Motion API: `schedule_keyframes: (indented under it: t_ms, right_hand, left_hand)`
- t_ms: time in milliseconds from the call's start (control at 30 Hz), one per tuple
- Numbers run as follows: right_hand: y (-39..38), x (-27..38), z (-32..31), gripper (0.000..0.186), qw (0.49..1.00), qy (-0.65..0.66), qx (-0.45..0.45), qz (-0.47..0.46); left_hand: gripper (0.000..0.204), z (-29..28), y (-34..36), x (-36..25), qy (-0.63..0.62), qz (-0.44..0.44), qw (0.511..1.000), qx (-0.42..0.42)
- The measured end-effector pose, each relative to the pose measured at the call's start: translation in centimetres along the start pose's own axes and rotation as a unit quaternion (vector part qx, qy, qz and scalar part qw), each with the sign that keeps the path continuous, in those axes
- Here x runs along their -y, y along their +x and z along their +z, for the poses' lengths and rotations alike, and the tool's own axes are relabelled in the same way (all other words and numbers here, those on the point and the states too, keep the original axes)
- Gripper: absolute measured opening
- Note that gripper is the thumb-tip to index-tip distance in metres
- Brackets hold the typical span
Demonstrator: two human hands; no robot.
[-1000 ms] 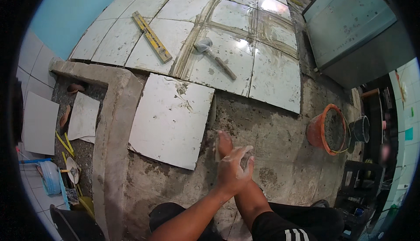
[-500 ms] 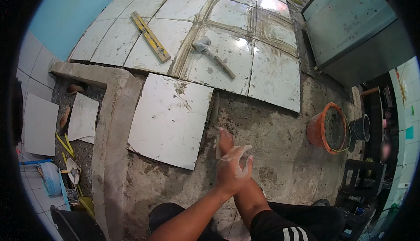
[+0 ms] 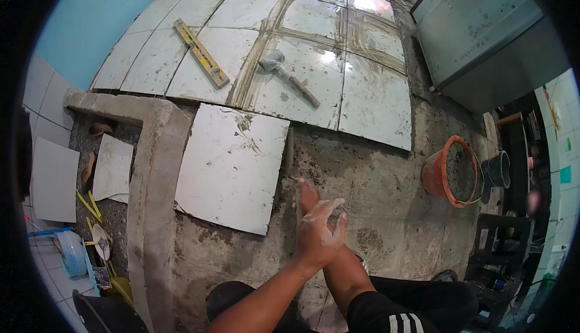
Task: The recorder mixes mortar on the floor using a hoe and then applies mortar to the subfloor with a trowel to set a floor tile.
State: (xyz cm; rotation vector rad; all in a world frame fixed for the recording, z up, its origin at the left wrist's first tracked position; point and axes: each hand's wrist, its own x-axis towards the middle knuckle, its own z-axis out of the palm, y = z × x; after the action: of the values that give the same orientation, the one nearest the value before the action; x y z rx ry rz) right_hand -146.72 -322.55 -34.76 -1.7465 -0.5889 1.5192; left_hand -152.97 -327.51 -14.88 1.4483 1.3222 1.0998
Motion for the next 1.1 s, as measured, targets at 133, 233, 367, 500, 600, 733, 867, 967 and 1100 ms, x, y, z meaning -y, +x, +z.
schedule_keyframes:
  t_ms: [133, 233, 367, 500, 600, 733, 867, 967, 1100]
  right_hand:
    - [-2.3, -2.1, -1.4, 0.038, 1.0, 0.018, -0.01, 0.02]
    - [-4.3, -3.9, -1.3, 0.037, 0.999, 0.032, -0.012, 0.035]
    - [-3.6, -3.3, 0.9, 0.036, 0.998, 0.058, 0.001, 0.037]
    - [0.6, 0.0, 2.4, 0.034, 0.998, 0.053, -0.011, 0.021]
    - [2.5, 1.1, 2.4, 0.035, 0.994, -0.029, -0.041, -0.101]
    - [3.6, 0.5, 2.2, 0.037, 0.989, -0.117, -0.04, -0.085]
    - [4.8, 0.6, 0.8, 0.039, 0.982, -0.146, -0.048, -0.11]
    - [5.8, 1.4, -1.2, 0.042, 0.923, -0.301, 0.009, -0.24]
    - [6.6, 1.5, -3.2, 0.046, 0.956, -0.245, 0.066, -0.148]
  left_hand:
    - [0.027, -0.2, -0.2, 0.3, 0.018, 0.023, 1.0, -0.001]
    - [0.026, -0.1, -0.1, 0.5, 0.044, 0.041, 0.998, -0.018]
    - [0.026, 0.1, -0.3, 0.4, 0.038, 0.021, 0.999, -0.002]
    - [0.025, 0.1, -0.4, 0.2, -0.001, 0.017, 1.0, -0.005]
    - [0.026, -0.1, -0.3, 0.3, 0.01, 0.024, 1.0, -0.012]
    - [0.027, 0.0, 0.0, 0.2, 0.016, 0.034, 0.999, -0.016]
    - [0.026, 0.3, -0.1, -0.3, 0.017, 0.032, 0.999, -0.016]
    - [0.025, 0.4, -0.3, -0.6, 0.019, 0.035, 0.999, -0.01]
    - [0.025, 0.4, -0.4, -0.7, -0.007, 0.028, 1.0, -0.005]
